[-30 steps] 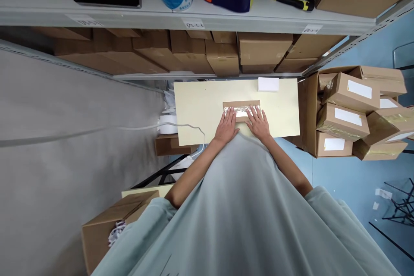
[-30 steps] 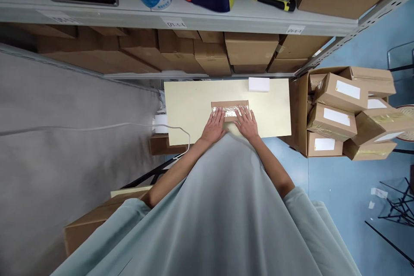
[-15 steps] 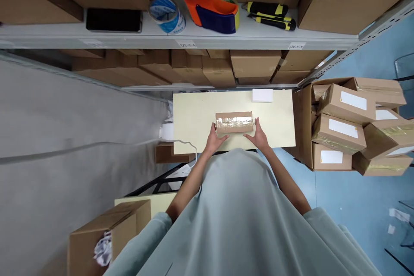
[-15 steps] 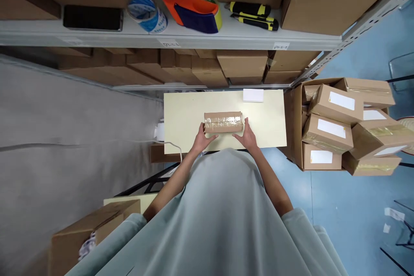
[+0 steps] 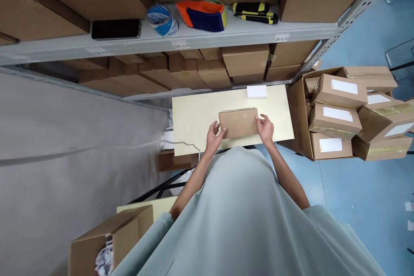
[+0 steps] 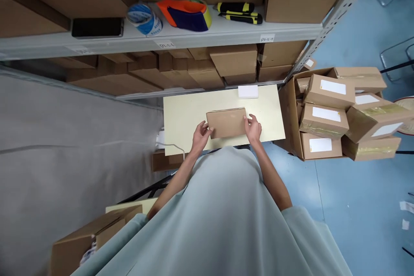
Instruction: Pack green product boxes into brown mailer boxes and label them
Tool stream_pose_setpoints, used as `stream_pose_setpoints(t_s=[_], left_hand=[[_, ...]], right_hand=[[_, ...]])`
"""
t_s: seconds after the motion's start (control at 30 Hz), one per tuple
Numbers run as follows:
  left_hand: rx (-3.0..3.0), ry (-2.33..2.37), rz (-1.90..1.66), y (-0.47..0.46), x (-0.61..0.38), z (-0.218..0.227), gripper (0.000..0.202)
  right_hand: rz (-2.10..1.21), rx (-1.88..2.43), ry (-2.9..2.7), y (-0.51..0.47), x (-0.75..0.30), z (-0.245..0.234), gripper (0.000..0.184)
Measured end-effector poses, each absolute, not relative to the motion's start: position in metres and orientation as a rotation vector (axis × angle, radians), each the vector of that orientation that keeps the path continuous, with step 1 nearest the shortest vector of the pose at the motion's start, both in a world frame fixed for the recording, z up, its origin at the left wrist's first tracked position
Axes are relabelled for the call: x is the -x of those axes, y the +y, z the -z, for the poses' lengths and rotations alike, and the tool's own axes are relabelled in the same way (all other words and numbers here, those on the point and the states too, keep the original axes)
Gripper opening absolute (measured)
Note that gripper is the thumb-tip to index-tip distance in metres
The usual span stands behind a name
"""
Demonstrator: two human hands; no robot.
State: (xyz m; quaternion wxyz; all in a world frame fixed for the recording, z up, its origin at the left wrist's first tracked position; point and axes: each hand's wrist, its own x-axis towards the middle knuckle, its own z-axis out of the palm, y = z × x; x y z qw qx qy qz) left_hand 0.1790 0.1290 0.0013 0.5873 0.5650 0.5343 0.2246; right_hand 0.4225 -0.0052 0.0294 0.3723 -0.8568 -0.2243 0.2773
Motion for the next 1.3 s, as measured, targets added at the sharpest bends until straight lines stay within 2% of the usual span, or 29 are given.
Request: stream_pose_setpoints(t_s=[0.17, 0.27, 0.4, 0.53, 0.73, 0.9, 1.1, 1.3], left_hand=[[-1.429, 1.191, -0.460, 0.119, -0.180, -0.024, 0.077], [-1.416, 1.178, -0.447, 0.104, -0.175, -0.032, 0.079], [-1.428, 1.099, -0.439, 0.076, -0.169, -0.024, 0.077], [-1.442, 0.899, -0.442, 0.041, -0.172, -0.009, 0.071], [-1.521, 0.746, -0.446, -0.002, -0.186, -0.013, 0.051], [-1.651, 0.662, -0.472, -0.007, -0.195, -0.033, 0.048], [-1.677, 0.578, -0.481, 0.001, -0.229, -0.056, 0.049], [-1.775, 0.495, -0.470, -0.004, -0.308, -0.078, 0.049]], right_hand=[[-0.602, 2.062, -0.504, -0.029, -0.415, -0.056, 0.072], [-0.513, 2.000, -0.479, -0.050, -0.404, -0.070, 0.068], [-0.458, 2.024, -0.424, -0.087, -0.387, -0.085, 0.061], [-0.516, 2.002, -0.439, -0.135, -0.381, -0.096, 0.061], [-0.449, 2.024, -0.395, -0.215, -0.377, -0.106, 0.084], [-0.370, 2.110, -0.370, -0.251, -0.361, -0.101, 0.063], [-0.240, 1.995, -0.298, -0.256, -0.368, -0.091, 0.063], [-0.166, 1.867, -0.211, -0.274, -0.426, -0.090, 0.067]])
